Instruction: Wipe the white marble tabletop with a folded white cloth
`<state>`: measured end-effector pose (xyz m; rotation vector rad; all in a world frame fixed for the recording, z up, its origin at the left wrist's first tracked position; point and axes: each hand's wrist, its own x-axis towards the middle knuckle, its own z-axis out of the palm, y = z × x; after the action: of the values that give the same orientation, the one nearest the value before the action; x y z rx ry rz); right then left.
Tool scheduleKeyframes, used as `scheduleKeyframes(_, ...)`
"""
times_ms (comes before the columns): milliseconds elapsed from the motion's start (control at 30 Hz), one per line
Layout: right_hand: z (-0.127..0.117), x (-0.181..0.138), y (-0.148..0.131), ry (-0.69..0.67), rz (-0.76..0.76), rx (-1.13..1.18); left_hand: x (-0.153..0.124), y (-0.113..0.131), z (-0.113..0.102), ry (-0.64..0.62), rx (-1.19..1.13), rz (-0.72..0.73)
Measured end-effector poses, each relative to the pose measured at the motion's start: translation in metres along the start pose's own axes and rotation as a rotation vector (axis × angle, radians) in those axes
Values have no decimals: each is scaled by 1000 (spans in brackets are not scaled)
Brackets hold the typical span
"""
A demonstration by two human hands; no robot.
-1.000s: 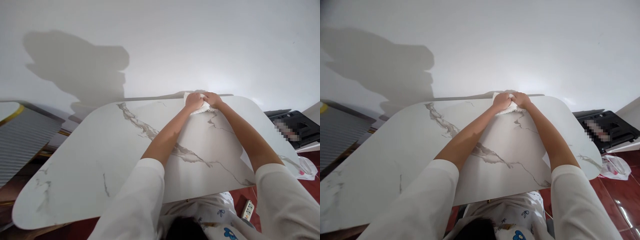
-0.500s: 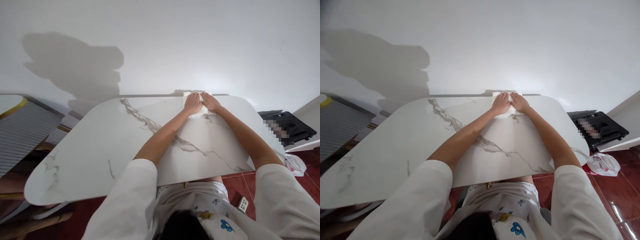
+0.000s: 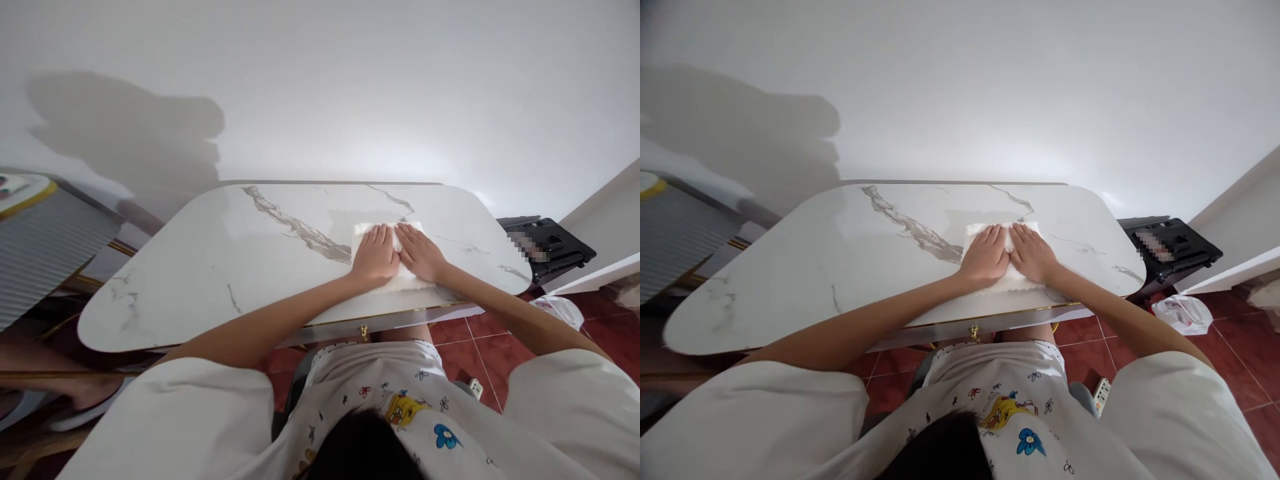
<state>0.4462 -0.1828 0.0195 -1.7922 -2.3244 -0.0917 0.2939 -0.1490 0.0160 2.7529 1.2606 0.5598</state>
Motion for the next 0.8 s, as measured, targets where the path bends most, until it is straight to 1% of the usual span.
scheduleKeyframes(100,-3,-27,-18,14,-4,16,-27,12,-8,-40,-2,14)
scheduleKeyframes(167,-6,-38,-22,1,-8,26,-38,19,-11,-59,4,9)
scheduleKeyframes(233,-9,-44,-19,-17,-25,36,-41,27,-12,-66,12,-12)
scheduleKeyframes(300,-11,-49,-9,-31,-53,45,-39,37,-11,-69,5,-28)
scheduleKeyframes(433,-15,-60,30,-33,-89,49,-22,64,-4,-70,-54,0)
scheduleKeyframes(533,-18,-68,64,-14,-81,45,-4,84,1,-75,-95,35)
scheduleKeyframes(600,-20,-70,83,-9,-65,39,9,94,5,-74,-112,39)
scheduleKeyframes(700,-20,-59,104,-12,-47,36,30,96,11,-66,-119,35)
scheduleKeyframes(800,-16,-32,119,-9,-34,43,53,86,18,-52,-102,17)
